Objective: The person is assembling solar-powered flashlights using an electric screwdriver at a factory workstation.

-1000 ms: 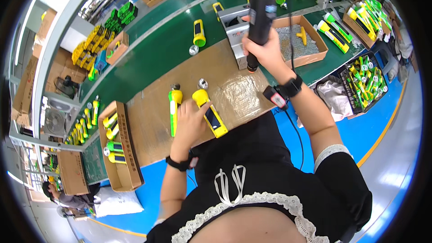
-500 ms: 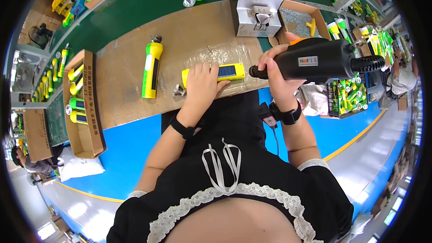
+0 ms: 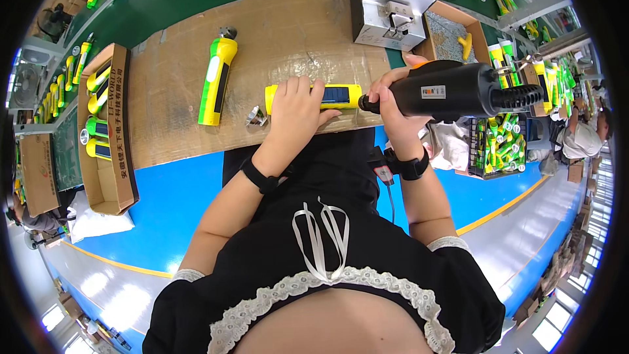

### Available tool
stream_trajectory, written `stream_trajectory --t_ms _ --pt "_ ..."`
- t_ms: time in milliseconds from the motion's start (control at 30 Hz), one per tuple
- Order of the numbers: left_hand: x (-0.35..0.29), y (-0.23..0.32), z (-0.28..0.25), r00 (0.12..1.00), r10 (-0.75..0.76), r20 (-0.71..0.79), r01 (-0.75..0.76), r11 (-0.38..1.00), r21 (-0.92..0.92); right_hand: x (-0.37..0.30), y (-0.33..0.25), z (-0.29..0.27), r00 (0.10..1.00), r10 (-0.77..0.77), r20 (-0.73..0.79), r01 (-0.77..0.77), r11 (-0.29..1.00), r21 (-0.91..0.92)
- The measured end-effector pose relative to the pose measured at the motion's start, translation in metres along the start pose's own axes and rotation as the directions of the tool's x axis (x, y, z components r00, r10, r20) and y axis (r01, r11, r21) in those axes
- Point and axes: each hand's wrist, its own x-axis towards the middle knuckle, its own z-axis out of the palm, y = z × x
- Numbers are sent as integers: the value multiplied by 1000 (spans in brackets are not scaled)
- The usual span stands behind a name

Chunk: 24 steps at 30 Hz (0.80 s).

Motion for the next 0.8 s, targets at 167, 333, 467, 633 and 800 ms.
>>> stream_trajectory --t_ms 167,333,467,633,800 --pt "0 -1 1 1000 -4 -6 4 1000 -22 1 4 0 998 15 61 -16 1000 24" --pt "1 -1 2 1000 -13 -15 13 1000 -14 3 4 5 999 39 16 -39 999 -14" --pt "3 1 0 1000 -20 -19 20 999 -28 8 -5 6 999 29 39 -27 999 -44" --pt "2 3 0 999 -33 -5 33 999 13 57 -53 4 979 -194 -60 200 972 123" --pt "19 12 -7 992 20 125 -36 991 132 110 -35 -22 936 -302 -180 244 927 -284"
